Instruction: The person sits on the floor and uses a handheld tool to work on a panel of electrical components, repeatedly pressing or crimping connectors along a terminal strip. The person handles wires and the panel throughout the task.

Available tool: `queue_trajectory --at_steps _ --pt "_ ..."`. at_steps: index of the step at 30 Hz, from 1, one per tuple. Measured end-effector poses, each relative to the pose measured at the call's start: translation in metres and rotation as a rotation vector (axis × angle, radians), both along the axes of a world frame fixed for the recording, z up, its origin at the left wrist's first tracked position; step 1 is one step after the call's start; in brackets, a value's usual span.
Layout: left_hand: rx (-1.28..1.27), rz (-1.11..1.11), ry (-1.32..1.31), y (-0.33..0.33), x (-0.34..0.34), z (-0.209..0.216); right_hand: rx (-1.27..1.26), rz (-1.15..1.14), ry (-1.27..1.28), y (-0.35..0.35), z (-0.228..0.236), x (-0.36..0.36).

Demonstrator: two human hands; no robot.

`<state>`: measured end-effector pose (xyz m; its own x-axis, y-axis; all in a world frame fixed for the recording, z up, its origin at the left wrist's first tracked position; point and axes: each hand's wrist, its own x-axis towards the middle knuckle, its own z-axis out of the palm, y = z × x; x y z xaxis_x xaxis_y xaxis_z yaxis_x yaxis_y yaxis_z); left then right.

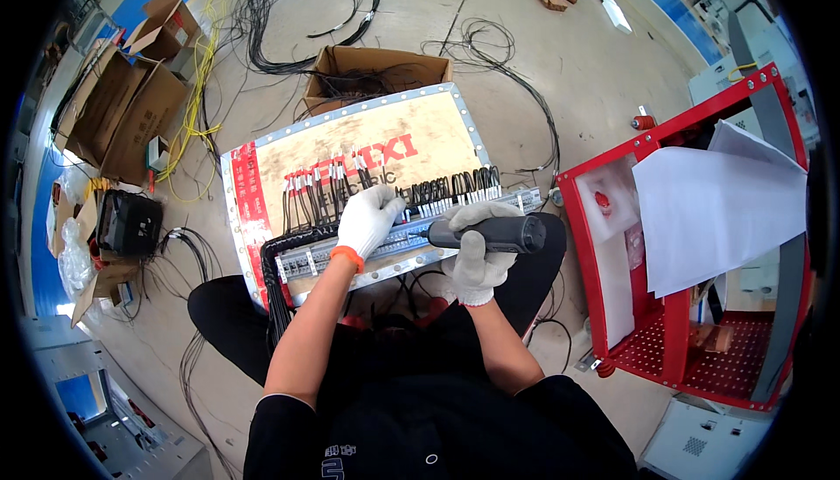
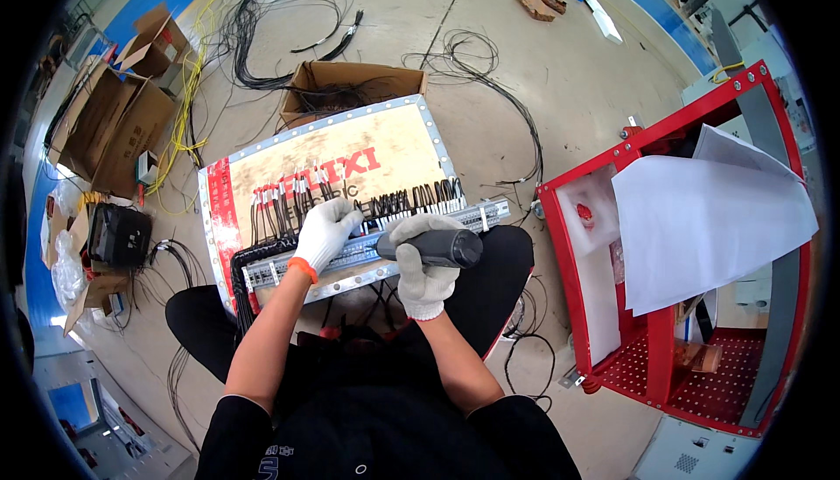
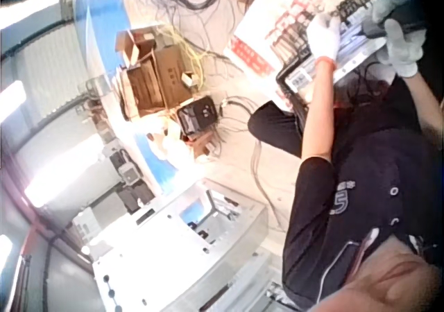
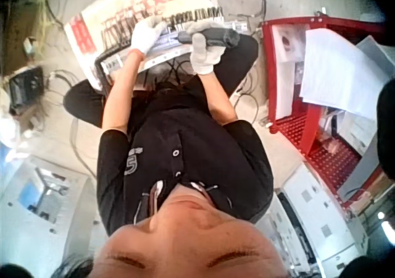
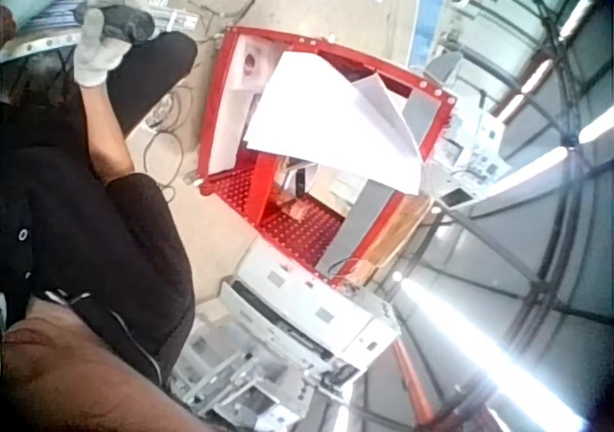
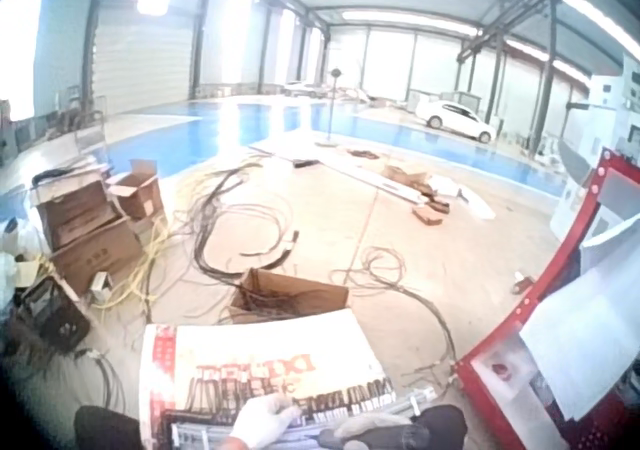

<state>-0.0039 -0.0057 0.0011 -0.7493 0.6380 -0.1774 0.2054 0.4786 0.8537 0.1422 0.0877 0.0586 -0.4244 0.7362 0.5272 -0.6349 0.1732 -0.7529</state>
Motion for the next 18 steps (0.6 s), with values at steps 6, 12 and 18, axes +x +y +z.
queue_trajectory --at_steps 6,12,18 --pt "0.006 0.0 -0.055 -0.001 -0.001 0.003 0.062 0.004 -0.033 -0.001 -0.004 0.0" --pt "0.009 -0.001 -0.01 0.0 -0.002 -0.003 0.102 -0.028 -0.021 -0.006 -0.003 -0.002" --pt "0.033 0.016 -0.043 0.0 0.0 -0.001 0.146 -0.179 -0.177 -0.016 0.006 -0.001"
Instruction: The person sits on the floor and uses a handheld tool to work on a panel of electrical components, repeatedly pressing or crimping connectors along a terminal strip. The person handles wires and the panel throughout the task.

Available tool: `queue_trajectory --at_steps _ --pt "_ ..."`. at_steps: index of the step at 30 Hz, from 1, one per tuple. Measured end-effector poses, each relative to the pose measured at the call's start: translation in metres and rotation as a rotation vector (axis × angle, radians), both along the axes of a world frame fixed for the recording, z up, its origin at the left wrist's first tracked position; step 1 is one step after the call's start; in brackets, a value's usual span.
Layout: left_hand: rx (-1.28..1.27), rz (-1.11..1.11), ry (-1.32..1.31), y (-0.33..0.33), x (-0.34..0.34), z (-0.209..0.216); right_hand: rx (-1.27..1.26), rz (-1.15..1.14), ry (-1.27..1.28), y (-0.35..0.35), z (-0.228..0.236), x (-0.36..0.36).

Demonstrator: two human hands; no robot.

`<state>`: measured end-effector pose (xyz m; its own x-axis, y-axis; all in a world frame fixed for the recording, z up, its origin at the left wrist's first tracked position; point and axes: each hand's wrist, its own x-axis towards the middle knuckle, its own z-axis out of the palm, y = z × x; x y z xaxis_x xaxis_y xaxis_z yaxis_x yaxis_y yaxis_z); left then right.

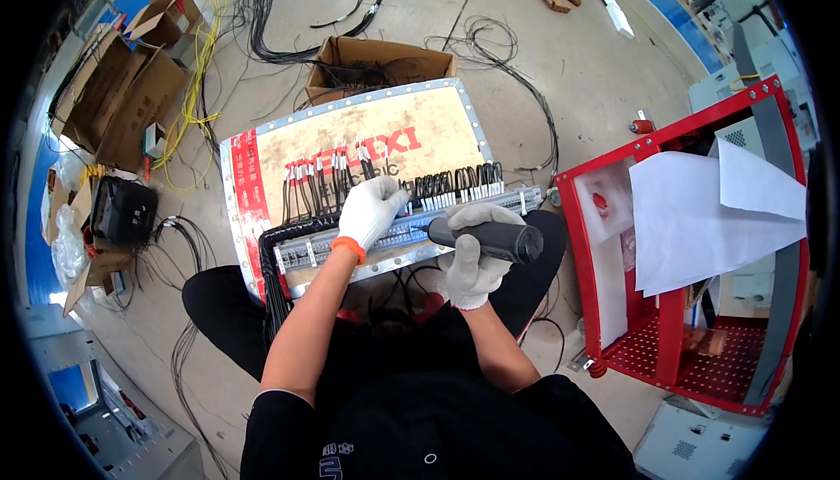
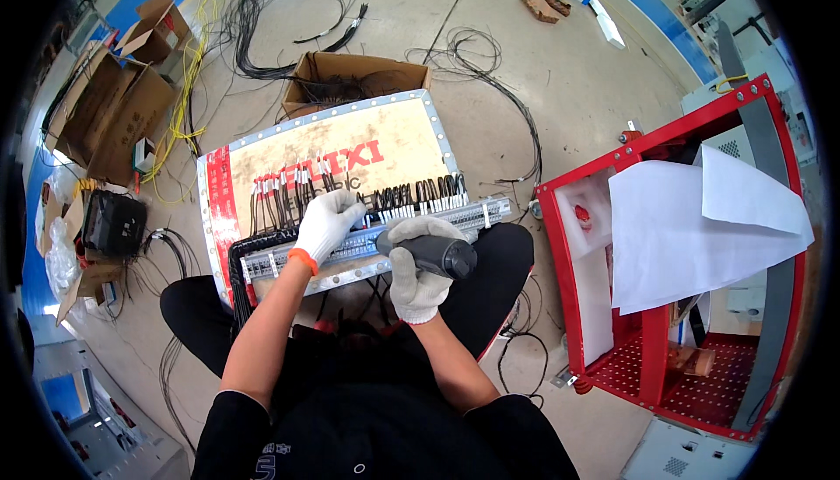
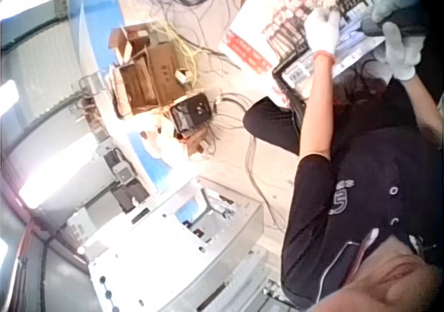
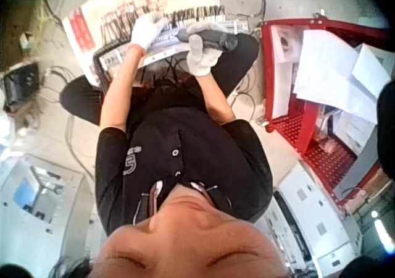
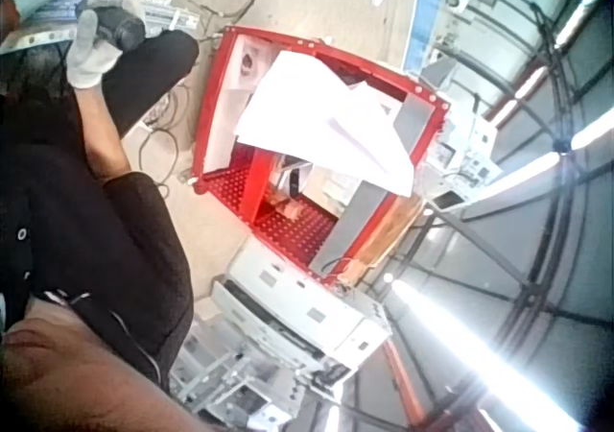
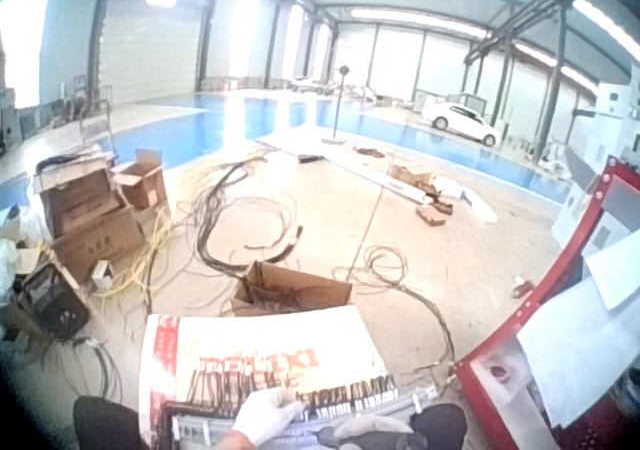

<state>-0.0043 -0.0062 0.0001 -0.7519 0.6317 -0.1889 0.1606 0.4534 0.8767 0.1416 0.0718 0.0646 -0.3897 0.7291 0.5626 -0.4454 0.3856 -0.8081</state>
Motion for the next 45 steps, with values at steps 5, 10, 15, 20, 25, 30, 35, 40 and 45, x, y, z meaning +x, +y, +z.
queue_trajectory --at_steps 5,10,15,20,25,30,35,40,45 --pt "-0.024 0.001 -0.035 0.001 -0.001 0.0 0.072 -0.044 -0.07 -0.007 0.002 0.003" --pt "-0.044 -0.009 -0.014 0.001 -0.002 0.001 0.03 -0.097 -0.044 -0.011 -0.004 0.001" --pt "-0.027 -0.01 -0.016 0.0 -0.002 0.003 0.174 0.184 -0.081 -0.012 0.005 0.005" --pt "-0.053 -0.003 -0.007 0.0 -0.002 0.003 0.214 0.321 0.059 -0.004 0.0 0.004" --pt "-0.071 -0.012 -0.006 0.0 -0.002 0.007 0.249 0.32 0.021 -0.004 0.004 0.002" --pt "-0.09 -0.019 -0.005 0.0 -0.003 0.011 0.17 0.427 -0.095 0.006 0.013 -0.001" --pt "-0.104 -0.043 -0.002 0.0 -0.003 0.014 0.158 0.483 -0.095 0.015 0.011 -0.001" --pt "-0.126 -0.051 -0.01 -0.001 -0.005 0.012 0.159 0.453 -0.057 0.009 0.01 -0.001" --pt "-0.22 -0.07 0.077 -0.003 0.002 0.028 0.211 0.381 -0.038 0.008 0.003 -0.001"
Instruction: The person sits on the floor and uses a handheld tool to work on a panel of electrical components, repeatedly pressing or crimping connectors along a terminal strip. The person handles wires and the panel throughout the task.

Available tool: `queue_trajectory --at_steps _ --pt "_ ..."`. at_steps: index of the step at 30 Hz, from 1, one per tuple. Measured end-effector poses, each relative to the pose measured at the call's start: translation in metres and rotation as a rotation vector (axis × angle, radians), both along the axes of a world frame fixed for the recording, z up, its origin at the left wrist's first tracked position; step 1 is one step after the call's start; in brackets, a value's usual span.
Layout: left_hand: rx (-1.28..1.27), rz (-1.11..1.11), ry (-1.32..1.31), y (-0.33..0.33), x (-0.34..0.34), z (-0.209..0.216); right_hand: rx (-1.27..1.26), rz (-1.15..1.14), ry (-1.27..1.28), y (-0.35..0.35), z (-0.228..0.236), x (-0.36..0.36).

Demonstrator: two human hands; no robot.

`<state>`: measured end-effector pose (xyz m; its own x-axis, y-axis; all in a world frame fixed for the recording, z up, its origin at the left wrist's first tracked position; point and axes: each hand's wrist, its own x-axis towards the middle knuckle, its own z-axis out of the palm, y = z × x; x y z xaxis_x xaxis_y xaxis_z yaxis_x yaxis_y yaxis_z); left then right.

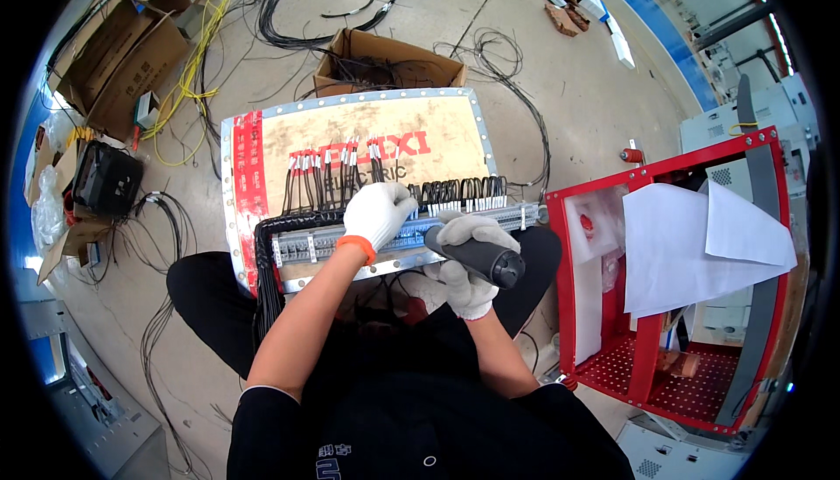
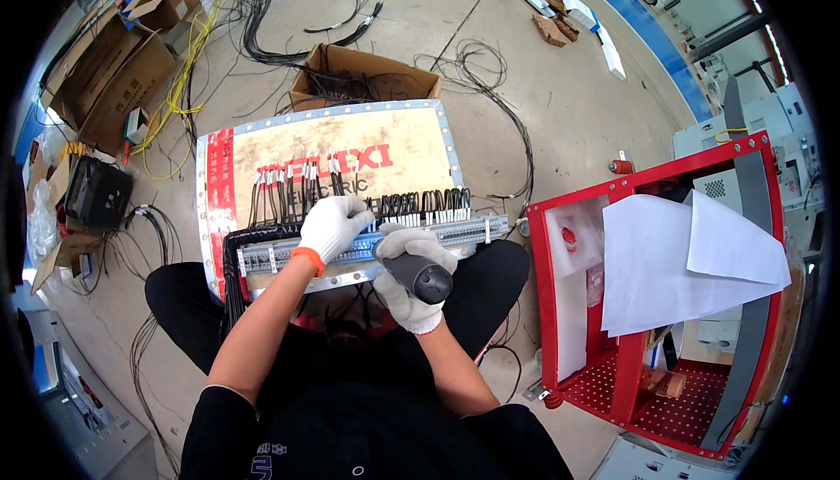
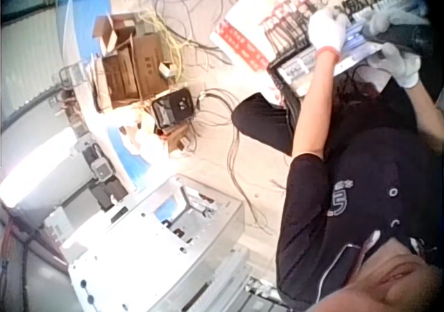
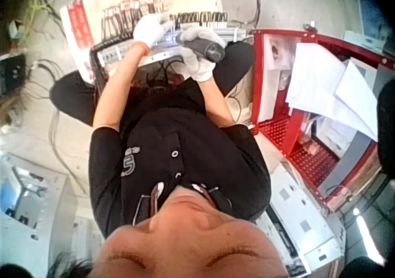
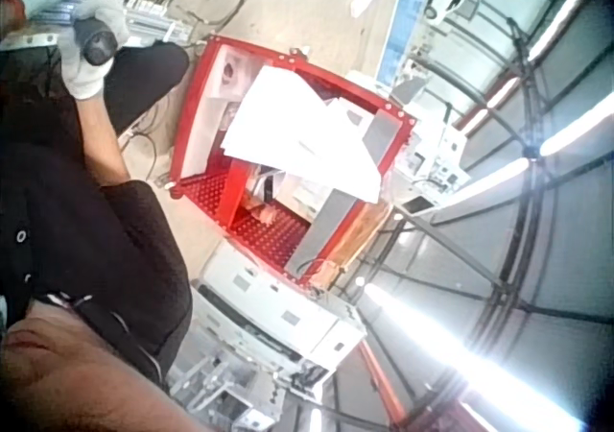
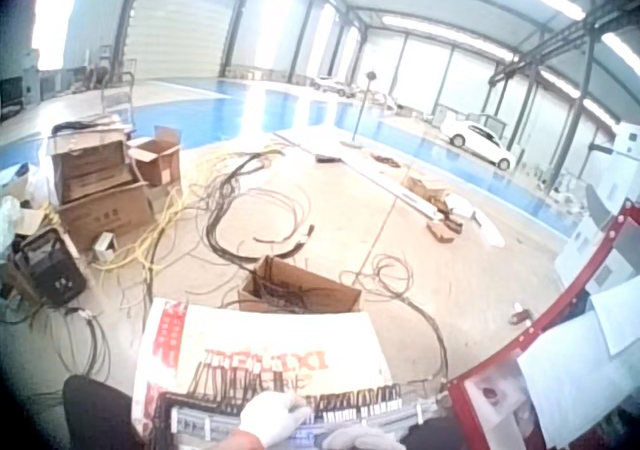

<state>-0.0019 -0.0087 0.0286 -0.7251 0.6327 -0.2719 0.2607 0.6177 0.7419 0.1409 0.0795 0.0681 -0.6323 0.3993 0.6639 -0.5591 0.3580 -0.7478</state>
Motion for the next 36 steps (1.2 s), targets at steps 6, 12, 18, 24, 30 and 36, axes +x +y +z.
queue_trajectory --at_steps 6,12,18,24,30,36 --pt "0.058 0.011 0.034 -0.001 -0.002 -0.009 -0.102 -0.043 0.0 -0.009 -0.008 -0.004" --pt "-0.002 0.028 -0.035 0.002 -0.004 -0.006 -0.096 -0.015 -0.056 -0.006 -0.007 -0.003" --pt "-0.002 0.036 -0.07 0.002 -0.005 -0.005 -0.12 0.032 -0.068 -0.006 -0.009 -0.004" --pt "0.013 0.052 -0.05 0.001 -0.003 -0.007 -0.179 0.06 -0.107 -0.006 -0.006 -0.002" --pt "-0.001 0.056 -0.062 0.001 -0.003 -0.006 -0.038 0.049 -0.055 -0.008 0.0 -0.009" --pt "0.009 0.021 -0.045 -0.001 -0.004 -0.005 -0.168 0.071 -0.206 0.017 0.022 -0.008"
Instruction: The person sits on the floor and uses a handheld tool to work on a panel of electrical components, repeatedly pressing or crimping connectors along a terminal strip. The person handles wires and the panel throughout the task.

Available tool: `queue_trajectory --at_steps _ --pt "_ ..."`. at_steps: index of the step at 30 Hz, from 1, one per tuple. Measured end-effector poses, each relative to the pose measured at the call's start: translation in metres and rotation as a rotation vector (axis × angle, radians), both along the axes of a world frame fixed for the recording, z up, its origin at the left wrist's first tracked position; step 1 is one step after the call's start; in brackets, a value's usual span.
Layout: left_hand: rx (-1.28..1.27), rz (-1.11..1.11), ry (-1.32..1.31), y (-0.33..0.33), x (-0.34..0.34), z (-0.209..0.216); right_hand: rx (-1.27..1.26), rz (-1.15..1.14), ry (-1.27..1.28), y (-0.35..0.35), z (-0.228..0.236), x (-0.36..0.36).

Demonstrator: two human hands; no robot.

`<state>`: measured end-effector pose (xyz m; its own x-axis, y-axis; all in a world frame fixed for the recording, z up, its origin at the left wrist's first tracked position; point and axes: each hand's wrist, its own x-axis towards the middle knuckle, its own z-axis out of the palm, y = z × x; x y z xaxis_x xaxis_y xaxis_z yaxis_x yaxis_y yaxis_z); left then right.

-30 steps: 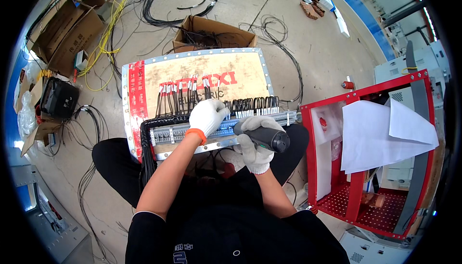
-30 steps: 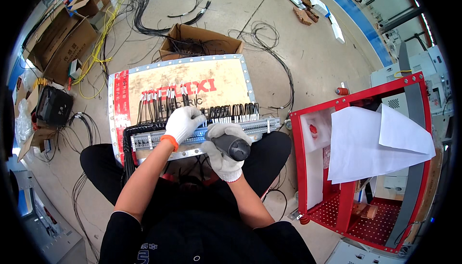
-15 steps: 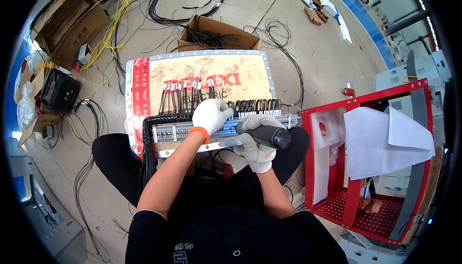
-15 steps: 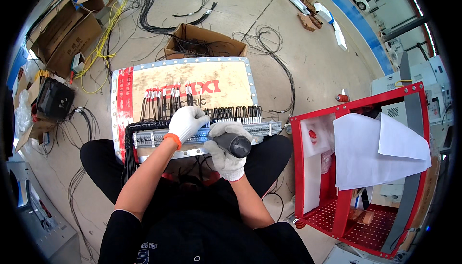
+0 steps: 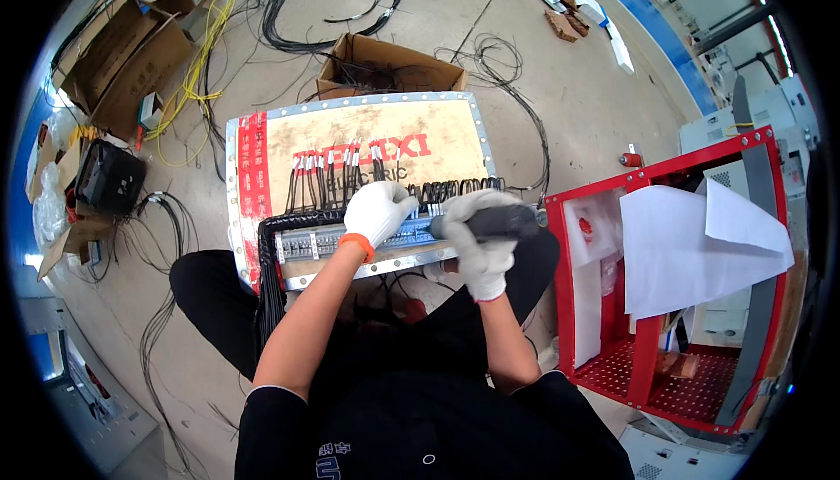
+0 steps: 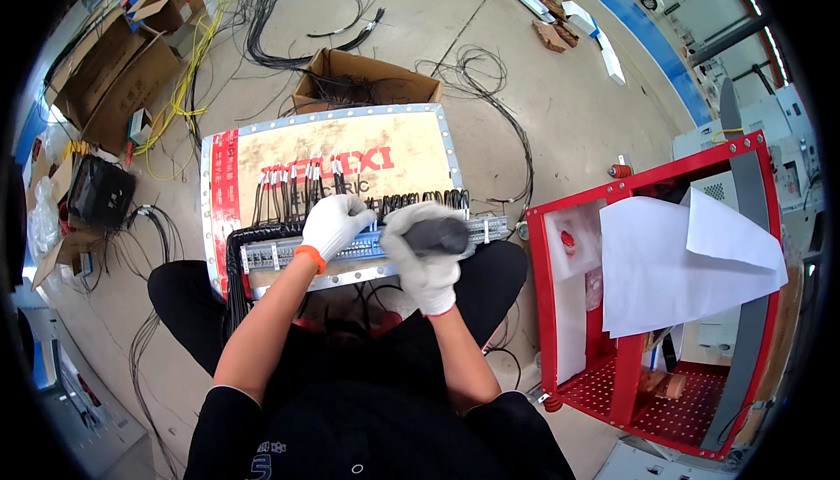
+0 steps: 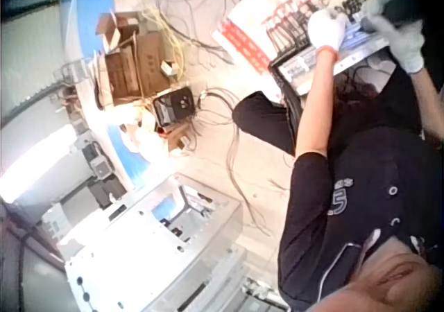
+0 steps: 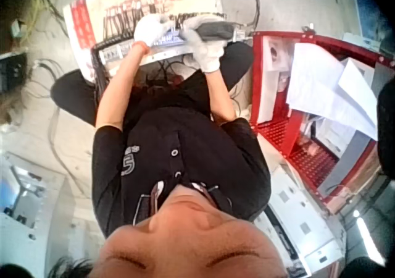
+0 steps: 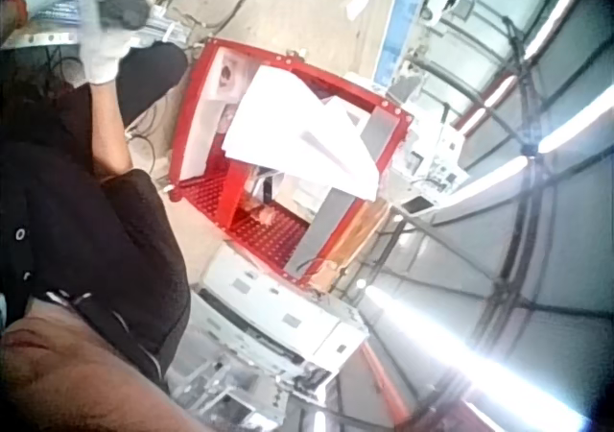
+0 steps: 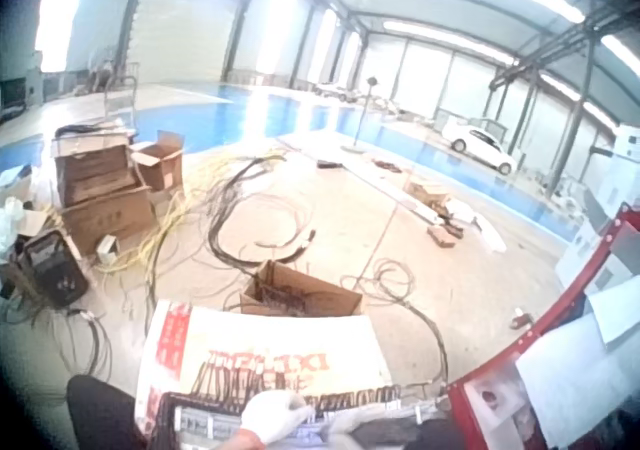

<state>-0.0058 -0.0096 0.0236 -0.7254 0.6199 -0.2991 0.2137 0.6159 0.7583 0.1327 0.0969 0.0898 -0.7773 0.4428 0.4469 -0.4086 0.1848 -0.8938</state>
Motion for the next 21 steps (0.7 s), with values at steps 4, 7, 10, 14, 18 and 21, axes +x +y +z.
queue_trajectory --at_steps 4,7,10,14,18,21 --pt "0.076 -0.02 -0.017 -0.001 -0.004 -0.001 -0.586 -0.266 0.203 0.025 0.015 0.001" --pt "0.019 -0.117 -0.049 -0.001 -0.009 0.009 -0.82 -0.269 0.051 0.043 -0.015 0.006" --pt "-0.028 -0.127 -0.03 0.003 -0.009 0.011 -0.8 -0.284 -0.091 0.044 -0.056 0.007" --pt "-0.044 -0.107 -0.011 0.001 -0.005 0.009 -0.507 -0.38 -0.291 0.024 -0.053 0.002" --pt "-0.006 -0.106 -0.052 -0.002 -0.007 0.01 -0.476 -0.392 -0.282 0.022 -0.054 0.002" --pt "0.232 0.185 -0.377 -0.001 -0.019 -0.003 -0.363 -0.431 -0.295 0.021 -0.065 0.004"
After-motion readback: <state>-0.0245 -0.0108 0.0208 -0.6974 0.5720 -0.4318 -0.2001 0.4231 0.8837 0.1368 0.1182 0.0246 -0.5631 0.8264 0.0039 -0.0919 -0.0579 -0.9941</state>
